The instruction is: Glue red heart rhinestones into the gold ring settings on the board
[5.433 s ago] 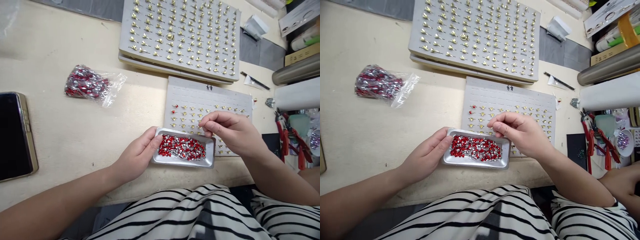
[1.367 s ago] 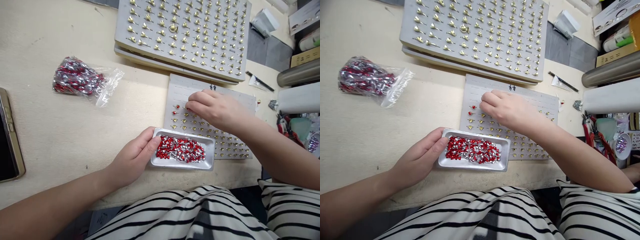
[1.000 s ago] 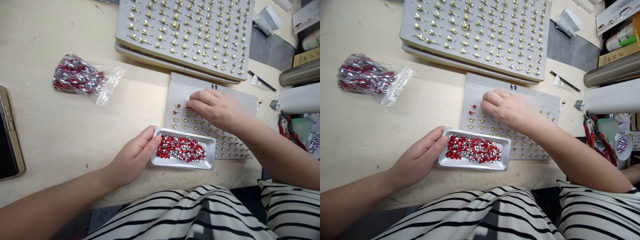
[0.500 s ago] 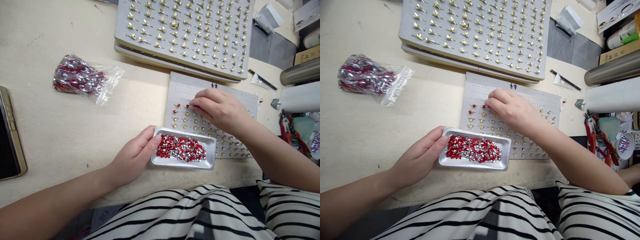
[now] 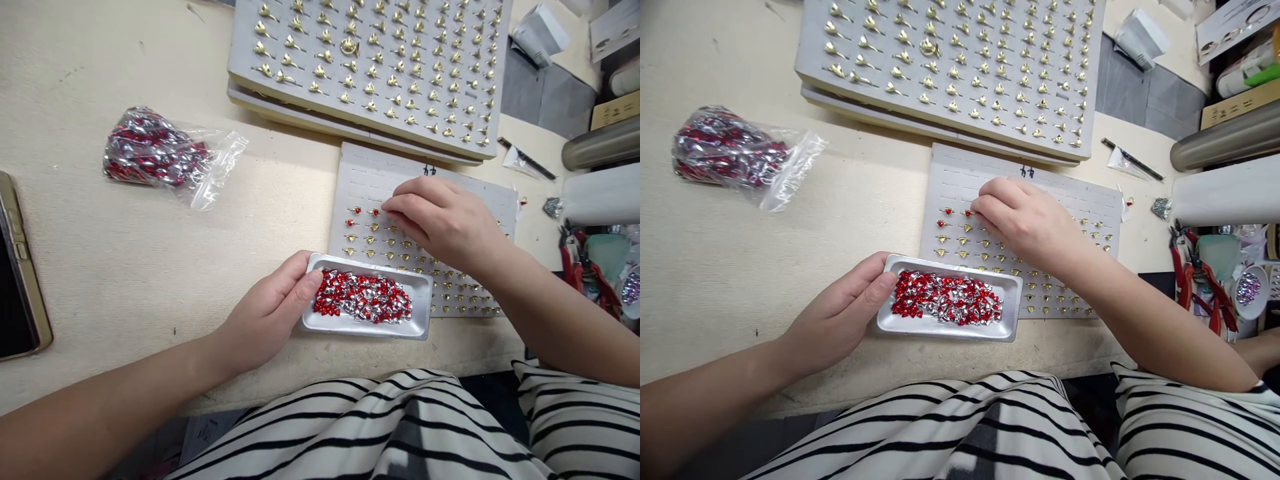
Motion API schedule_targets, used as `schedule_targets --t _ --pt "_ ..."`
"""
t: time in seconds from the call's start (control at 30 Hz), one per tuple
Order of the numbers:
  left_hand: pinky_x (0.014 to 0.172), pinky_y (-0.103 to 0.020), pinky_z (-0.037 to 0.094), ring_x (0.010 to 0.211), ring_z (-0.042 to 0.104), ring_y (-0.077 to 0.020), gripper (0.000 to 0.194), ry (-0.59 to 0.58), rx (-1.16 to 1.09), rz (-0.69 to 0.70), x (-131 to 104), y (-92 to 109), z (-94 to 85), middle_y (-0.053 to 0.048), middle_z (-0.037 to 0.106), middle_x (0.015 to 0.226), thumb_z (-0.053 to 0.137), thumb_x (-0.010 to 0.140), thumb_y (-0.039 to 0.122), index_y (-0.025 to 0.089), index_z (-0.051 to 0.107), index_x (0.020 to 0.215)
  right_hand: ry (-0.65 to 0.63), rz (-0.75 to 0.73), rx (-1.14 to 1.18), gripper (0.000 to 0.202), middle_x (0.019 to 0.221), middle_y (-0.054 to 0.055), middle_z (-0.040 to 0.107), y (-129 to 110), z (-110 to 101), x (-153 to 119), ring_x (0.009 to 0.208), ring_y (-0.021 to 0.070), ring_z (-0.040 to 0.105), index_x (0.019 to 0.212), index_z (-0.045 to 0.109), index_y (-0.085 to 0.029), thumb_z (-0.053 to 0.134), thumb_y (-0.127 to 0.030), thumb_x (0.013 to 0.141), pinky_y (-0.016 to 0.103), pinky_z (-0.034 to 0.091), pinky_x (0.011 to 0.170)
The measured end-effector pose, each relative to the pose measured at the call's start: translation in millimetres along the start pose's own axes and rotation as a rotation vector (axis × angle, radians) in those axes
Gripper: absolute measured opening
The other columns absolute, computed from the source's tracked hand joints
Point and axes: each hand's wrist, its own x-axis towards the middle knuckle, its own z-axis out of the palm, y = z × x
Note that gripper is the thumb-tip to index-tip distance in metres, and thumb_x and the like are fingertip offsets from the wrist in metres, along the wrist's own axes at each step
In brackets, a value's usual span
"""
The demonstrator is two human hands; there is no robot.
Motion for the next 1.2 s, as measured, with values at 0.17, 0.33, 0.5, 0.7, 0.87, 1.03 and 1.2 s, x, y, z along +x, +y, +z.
schedule_targets --t 0.17,0.33,0.5,0.7,0.87,1.03,1.2 --pt "0.072 -0.024 0.045 0.077 0.054 -0.0125 0.036 -0.008 0.001 0.005 0.3 -0.2 -0.5 0.004 0.058 0.085 0.046 0.105 0.058 0.026 0.057 0.098 -0.003 0.061 0.028 0.021 0.109 0.011 0.073 -0.6 1.6 2.0 0.099 0.0251 0.067 0.108 0.070 -0.024 0.050 -0.029 0.107 0.042 0.056 0.086" --pt "0.076 -0.024 0.046 0.081 0.055 -0.0129 0.037 -0.007 -0.001 -0.006 2.0 -1.1 0.1 0.004 0.058 0.088 0.046 0.105 0.060 0.025 0.058 0.100 0.027 0.122 0.130 0.016 0.106 0.010 0.070 -2.2 4.0 8.3 0.097 0.0255 0.066 0.102 0.068 -0.024 0.053 -0.030 0.106 0.043 0.056 0.086" --pt "0.076 -0.023 0.046 0.082 0.055 -0.0120 0.036 -0.013 -0.011 -0.006 1.6 -1.3 -0.4 0.005 0.059 0.088 0.046 0.105 0.059 0.026 0.058 0.101 0.043 0.212 0.252 0.005 0.105 0.008 0.068 -3.8 5.8 15.2 0.097 0.0239 0.065 0.099 0.064 -0.025 0.061 -0.028 0.101 0.040 0.055 0.082" --pt "0.072 -0.023 0.045 0.078 0.054 -0.0113 0.034 -0.012 -0.011 0.007 2.2 -0.9 -0.2 0.005 0.062 0.091 0.046 0.106 0.058 0.027 0.059 0.103 0.028 0.269 0.303 0.002 0.103 0.007 0.067 -5.2 6.4 17.6 0.095 0.0234 0.064 0.096 0.063 -0.024 0.065 -0.024 0.098 0.040 0.055 0.081" --pt "0.073 -0.024 0.045 0.079 0.054 -0.0123 0.034 -0.001 0.002 0.015 1.2 -2.1 -0.8 0.005 0.061 0.088 0.046 0.106 0.058 0.027 0.059 0.101 0.051 0.274 0.285 0.001 0.102 0.007 0.066 -8.5 4.5 14.8 0.096 0.0234 0.063 0.097 0.063 -0.025 0.063 -0.024 0.098 0.040 0.053 0.083" --pt "0.074 -0.025 0.046 0.080 0.055 -0.0135 0.036 0.003 0.021 0.009 0.8 -2.4 -0.4 0.004 0.061 0.089 0.046 0.105 0.061 0.027 0.058 0.100 0.051 0.272 0.300 0.003 0.103 0.007 0.067 -9.1 7.4 15.9 0.096 0.0232 0.064 0.097 0.063 -0.024 0.066 -0.023 0.096 0.040 0.054 0.082" --pt "0.075 -0.025 0.046 0.081 0.055 -0.0133 0.036 0.001 0.015 0.018 1.7 -3.7 -0.4 0.004 0.060 0.089 0.046 0.105 0.060 0.027 0.059 0.101 0.091 0.261 0.290 0.002 0.102 0.006 0.067 -10.3 3.0 16.1 0.094 0.0223 0.064 0.098 0.064 -0.024 0.065 -0.023 0.097 0.039 0.054 0.080"
